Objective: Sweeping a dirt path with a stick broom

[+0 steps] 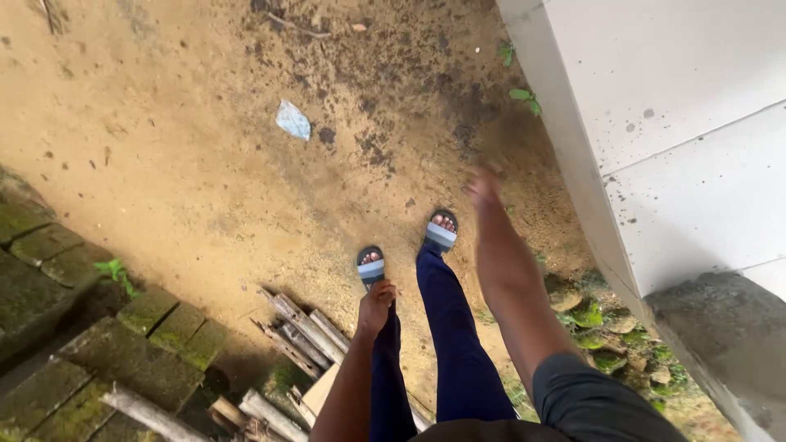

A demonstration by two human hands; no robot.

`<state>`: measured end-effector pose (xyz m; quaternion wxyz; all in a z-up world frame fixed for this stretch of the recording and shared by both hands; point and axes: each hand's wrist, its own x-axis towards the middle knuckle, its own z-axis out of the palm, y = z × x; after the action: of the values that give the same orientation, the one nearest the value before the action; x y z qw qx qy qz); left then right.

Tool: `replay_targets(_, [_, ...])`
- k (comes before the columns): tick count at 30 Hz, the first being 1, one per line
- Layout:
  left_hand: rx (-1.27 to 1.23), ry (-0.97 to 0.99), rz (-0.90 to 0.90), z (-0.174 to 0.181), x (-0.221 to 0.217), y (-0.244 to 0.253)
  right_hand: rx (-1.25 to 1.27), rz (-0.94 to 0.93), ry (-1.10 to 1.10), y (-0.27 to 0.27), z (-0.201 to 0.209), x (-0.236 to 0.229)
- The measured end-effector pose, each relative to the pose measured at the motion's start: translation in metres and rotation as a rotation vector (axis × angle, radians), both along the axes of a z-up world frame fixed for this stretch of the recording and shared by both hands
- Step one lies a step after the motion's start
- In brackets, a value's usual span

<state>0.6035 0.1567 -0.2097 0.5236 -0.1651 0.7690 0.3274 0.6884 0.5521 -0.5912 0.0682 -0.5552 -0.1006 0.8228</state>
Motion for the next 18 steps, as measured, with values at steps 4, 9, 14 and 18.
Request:
replay_targets(4, [-0.008,0.029,-0.051,0.018,-0.023,0.020,0.081,0.550,-0.095,-0.016,0.137,-0.170])
replay_targets(9, [0.069,0.216,-0.125,-0.044,-0.039,0.030,0.444,0.769,0.005,-0.026,0.241,-0.237])
replay_targets(14, [0.132,0.216,0.153,-0.010,-0.111,0.054,0.780,0.949,-0.422,0.010,0.217,-0.131])
replay_targets(18, [0.057,0.188,0.095,-0.032,-0.137,0.048,0.644,0.924,-0.490,0.051,0.237,-0.025])
